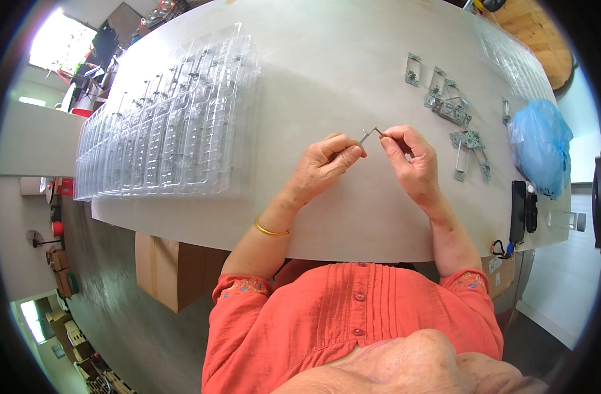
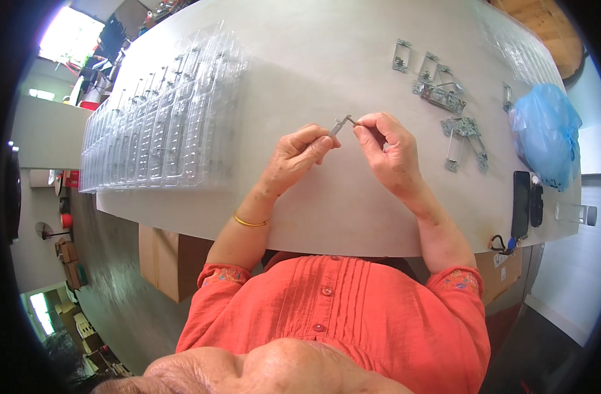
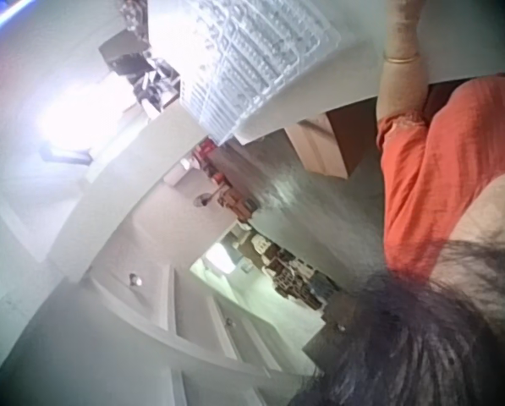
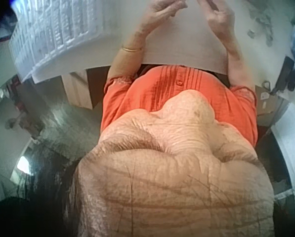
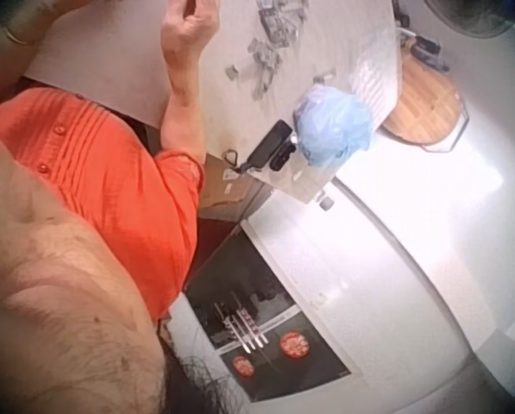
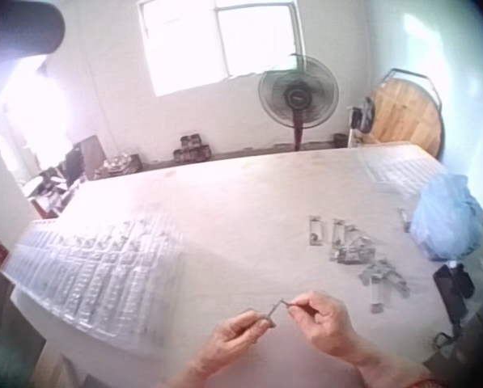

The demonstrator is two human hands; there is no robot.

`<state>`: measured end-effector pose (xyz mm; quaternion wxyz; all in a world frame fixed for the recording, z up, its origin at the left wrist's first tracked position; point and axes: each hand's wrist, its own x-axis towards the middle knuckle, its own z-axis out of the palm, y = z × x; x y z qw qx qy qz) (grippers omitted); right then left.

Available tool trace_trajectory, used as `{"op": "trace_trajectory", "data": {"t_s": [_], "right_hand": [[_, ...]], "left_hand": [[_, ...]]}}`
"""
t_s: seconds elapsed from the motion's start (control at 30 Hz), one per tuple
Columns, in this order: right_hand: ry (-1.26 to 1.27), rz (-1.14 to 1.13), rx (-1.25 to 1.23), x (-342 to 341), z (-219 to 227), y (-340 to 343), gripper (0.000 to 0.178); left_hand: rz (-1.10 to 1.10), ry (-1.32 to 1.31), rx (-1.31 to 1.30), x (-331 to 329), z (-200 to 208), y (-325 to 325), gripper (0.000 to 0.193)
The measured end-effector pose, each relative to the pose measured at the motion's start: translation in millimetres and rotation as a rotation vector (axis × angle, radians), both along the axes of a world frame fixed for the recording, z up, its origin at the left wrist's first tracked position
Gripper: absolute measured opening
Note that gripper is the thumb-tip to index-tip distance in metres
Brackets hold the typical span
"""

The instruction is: The person assembles metal brackets by inserting metal pins into them by hand, places the assembled parts into a plastic tray, and picks up a black plastic case.

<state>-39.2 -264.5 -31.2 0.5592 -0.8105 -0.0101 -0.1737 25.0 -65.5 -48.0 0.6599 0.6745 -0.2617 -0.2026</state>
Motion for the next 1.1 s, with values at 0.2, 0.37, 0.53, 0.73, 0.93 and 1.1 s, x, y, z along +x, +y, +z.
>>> {"op": "trace_trajectory", "data": {"t_s": [0.2, 0.37, 0.53, 0.73, 0.93, 1.1], "right_hand": [[0.060, 0.006, 0.108, 0.6, 5.5, 1.1, 0.009], [0.359, 0.161, 0.415, 7.1, 10.2, -2.2, 0.014], [0.319, 0.084, 0.325, 4.0, -1.5, -8.2, 0.012], [0.158, 0.049, 0.299, -3.4, -5.5, -9.8, 0.005], [0.122, -0.055, 0.278, -0.2, 0.1, -11.8, 0.009], [0.109, -0.061, 0.456, 5.8, 7.6, -9.3, 0.012]], "left_hand": [[-0.005, -0.262, 0.106, 4.0, 2.5, 0.3, 0.013], [0.004, -0.388, 0.164, -0.4, -3.8, 2.7, 0.010], [0.040, -0.566, 0.154, -5.9, -7.0, -4.8, 0.007], [-0.044, -0.589, 0.126, -11.7, -8.2, -7.4, 0.006], [-0.208, -0.586, 0.134, -14.0, -12.0, -5.8, 0.006], [-0.083, 0.089, 0.001, 3.1, 3.0, 8.3, 0.022]]}}
